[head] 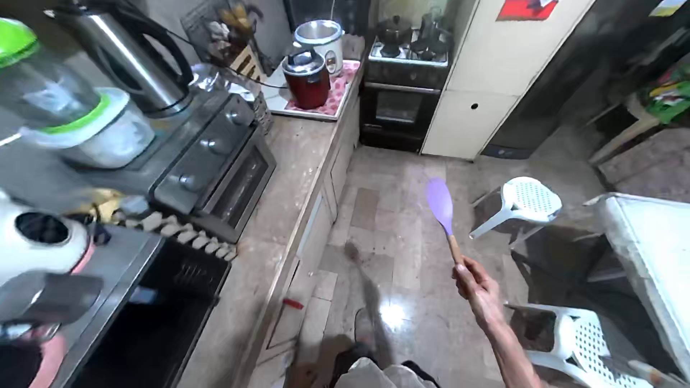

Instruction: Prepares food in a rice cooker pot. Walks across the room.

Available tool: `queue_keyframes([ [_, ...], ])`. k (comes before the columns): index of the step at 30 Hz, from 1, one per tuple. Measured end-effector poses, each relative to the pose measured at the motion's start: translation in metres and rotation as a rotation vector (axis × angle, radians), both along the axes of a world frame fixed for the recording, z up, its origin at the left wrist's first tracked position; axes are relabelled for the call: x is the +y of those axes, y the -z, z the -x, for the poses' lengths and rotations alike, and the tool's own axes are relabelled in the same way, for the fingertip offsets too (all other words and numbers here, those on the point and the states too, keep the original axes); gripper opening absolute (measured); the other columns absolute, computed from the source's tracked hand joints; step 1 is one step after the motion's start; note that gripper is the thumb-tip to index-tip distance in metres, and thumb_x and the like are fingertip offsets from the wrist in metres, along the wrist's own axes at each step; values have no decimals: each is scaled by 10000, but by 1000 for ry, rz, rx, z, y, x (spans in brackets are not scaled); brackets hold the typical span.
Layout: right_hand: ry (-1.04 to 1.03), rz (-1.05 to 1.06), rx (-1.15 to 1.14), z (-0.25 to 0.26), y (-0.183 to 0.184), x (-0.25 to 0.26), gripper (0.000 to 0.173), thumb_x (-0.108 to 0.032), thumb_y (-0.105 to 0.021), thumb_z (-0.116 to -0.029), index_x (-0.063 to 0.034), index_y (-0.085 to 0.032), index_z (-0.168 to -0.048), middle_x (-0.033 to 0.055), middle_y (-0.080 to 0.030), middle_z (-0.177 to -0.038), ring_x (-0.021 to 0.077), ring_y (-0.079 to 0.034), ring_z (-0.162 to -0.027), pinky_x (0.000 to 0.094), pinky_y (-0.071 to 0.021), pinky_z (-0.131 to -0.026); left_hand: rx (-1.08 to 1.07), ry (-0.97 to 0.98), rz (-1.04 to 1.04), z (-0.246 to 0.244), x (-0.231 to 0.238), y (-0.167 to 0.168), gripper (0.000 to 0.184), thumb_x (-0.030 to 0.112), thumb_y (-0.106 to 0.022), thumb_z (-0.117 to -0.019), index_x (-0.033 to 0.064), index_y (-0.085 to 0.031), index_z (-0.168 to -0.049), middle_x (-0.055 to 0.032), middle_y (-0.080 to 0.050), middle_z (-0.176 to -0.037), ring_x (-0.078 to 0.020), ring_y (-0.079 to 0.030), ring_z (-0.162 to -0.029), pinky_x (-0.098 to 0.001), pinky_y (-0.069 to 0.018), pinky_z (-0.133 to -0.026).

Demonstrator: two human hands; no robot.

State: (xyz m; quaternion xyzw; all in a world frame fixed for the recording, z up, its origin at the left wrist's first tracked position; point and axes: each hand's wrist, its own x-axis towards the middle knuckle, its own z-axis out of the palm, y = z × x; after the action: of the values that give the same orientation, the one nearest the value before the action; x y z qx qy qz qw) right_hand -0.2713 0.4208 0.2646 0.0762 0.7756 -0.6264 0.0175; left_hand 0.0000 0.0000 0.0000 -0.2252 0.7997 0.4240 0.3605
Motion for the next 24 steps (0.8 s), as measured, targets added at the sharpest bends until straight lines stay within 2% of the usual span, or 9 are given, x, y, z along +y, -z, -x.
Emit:
queue_keyframes([
  [1,22,-31,-7,19,-1,9,367,-212,-510,-1051,-9,-582,-1347,39,-659,-885,82,-533,-589,240,-460,-516,30,51,-7,54,-2,-5,366,319,-630,-1009,17,-704,-1202,-210,-707,-1151,-351,-677,-1082,-562,-515,-985],
  [4,66,-79,-17,74,-1,31,364,-198,-520,-1033,1,-598,-1328,36,-670,-892,69,-527,-580,233,-458,-521,154,145,-34,216,7,-41,331,251,-622,-1017,28,-690,-1252,-178,-690,-1240,-294,-649,-1186,-501,-476,-1081],
  [6,72,-152,-23,116,-2,40,372,-194,-535,-1019,-6,-593,-1335,39,-669,-899,66,-530,-588,238,-464,-536,241,156,-23,315,20,-65,311,236,-611,-1014,56,-700,-1252,-142,-698,-1246,-246,-666,-1169,-466,-499,-1068],
  [8,48,-258,-18,166,-6,48,407,-164,-592,-978,-29,-578,-1362,60,-670,-931,84,-565,-646,272,-496,-593,306,147,-54,396,32,-86,310,218,-604,-1022,58,-689,-1273,-134,-691,-1267,-224,-671,-1158,-435,-509,-1059],
  [10,3,-350,15,226,-8,58,382,-168,-618,-966,-27,-591,-1320,72,-667,-925,101,-587,-681,296,-517,-630,375,153,-86,459,39,-94,307,211,-595,-1024,64,-684,-1279,-116,-694,-1265,-202,-678,-1139,-417,-519,-1046],
  [13,-100,-501,128,336,-9,74,388,-249,-586,-984,-45,-626,-1312,96,-687,-938,130,-619,-713,346,-544,-669,339,168,-51,530,47,-91,348,281,-602,-1028,88,-665,-1311,-117,-698,-1252,-227,-680,-1135,-457,-523,-1040],
  [17,-268,-710,273,504,-40,69,396,-270,-561,-1022,-67,-648,-1351,163,-710,-1127,265,-699,-935,499,-566,-851,304,75,-18,588,55,-99,366,302,-615,-1021,86,-667,-1312,-116,-705,-1246,-231,-678,-1156,-471,-517,-1060],
  [21,-425,-848,430,666,-83,29,378,-287,-538,-1052,-106,-648,-1365,165,-704,-1114,317,-697,-928,549,-558,-836,260,12,9,645,58,-111,340,293,-581,-1030,105,-680,-1295,-95,-716,-1228,-223,-693,-1126,-478,-535,-1038],
  [24,-479,-898,578,776,-116,-17,342,-230,-581,-1031,-95,-654,-1337,186,-717,-1046,364,-702,-861,601,-549,-770,242,7,11,708,55,-115,340,296,-567,-1037,109,-683,-1297,-98,-721,-1224,-233,-695,-1129,-492,-528,-1040],
])
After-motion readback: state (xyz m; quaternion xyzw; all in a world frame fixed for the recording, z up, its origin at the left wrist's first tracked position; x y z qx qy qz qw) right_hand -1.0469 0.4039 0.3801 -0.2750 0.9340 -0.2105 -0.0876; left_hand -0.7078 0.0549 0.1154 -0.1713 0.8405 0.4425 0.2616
